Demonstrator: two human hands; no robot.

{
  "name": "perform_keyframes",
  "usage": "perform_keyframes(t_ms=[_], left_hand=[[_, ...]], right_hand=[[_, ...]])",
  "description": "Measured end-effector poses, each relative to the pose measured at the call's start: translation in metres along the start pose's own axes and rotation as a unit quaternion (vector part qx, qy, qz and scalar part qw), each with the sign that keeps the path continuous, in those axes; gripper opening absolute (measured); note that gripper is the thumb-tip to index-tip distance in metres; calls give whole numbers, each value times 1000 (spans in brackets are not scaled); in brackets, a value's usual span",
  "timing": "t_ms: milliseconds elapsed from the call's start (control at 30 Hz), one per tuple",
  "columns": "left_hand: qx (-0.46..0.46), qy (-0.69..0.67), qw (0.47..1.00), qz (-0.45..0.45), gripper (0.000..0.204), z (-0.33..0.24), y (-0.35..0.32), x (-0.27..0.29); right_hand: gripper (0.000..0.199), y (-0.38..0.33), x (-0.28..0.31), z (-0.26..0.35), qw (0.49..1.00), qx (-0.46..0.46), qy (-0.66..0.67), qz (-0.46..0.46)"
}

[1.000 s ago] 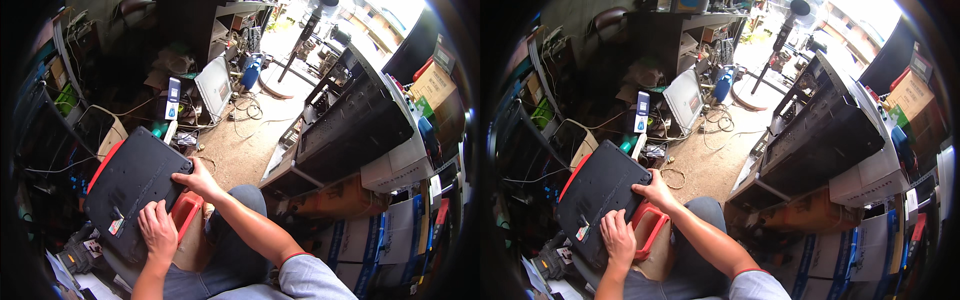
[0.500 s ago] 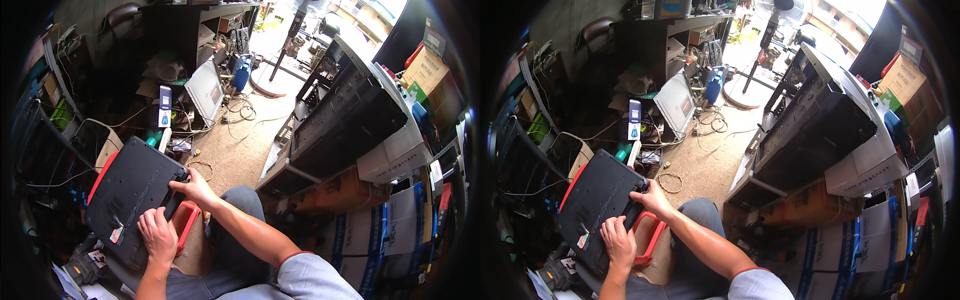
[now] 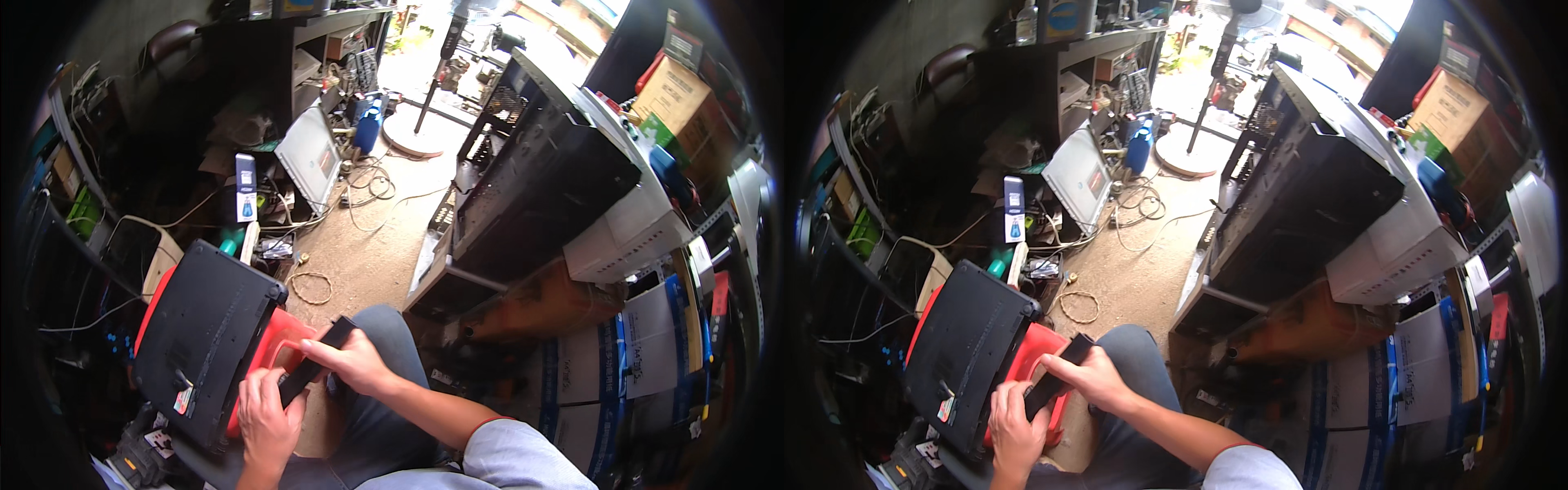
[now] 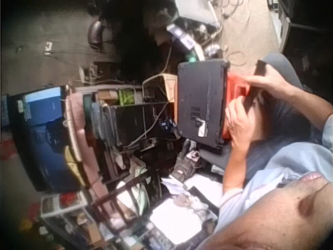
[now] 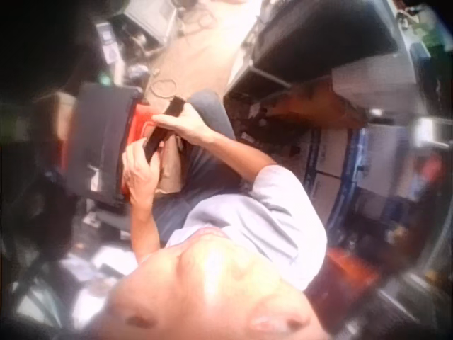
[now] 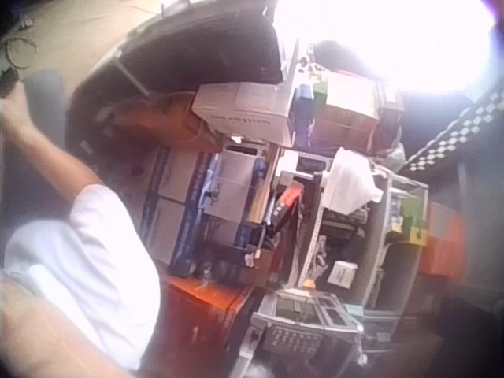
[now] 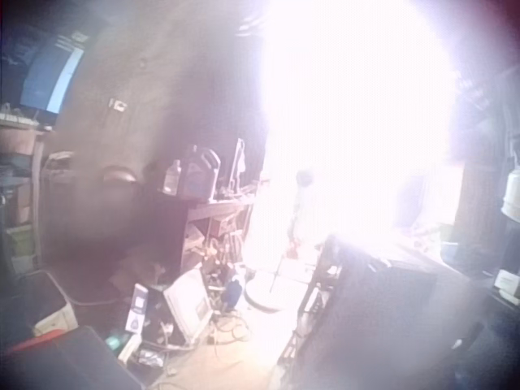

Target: The person uses a power screwdriver to remove screws from the back of a black electronic device. After removing the screws, they detach a small black component from the device's edge.

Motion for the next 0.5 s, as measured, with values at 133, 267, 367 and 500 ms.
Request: perform_keyframes(t_ms=[133,267,367,500], left_hand=[[16,-135,988,71,34,-11,2,4],[-153,-89,984,-26,27,-66,27,14],[-256,-86,960,-73,30,-98,48,14],[-260,-68,947,-176,70,-112,66,56]], right_hand=[[25,-42,27,74,981,80,-116,135],[34,-81,62,145,902,215,-330,177],[38,-113,70,182,819,293,-478,126],[44,-152,83,249,750,491,-443,10]])
Point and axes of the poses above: each hand's wrist, its own y-axis towards the middle knuckle, its own x-axis out of the back of the hand, z = x × y, the point moved 5 cm from there along y, towards the middle knuckle, and after that the axes turned 14 degrees about -z, right-handed, at the moved point
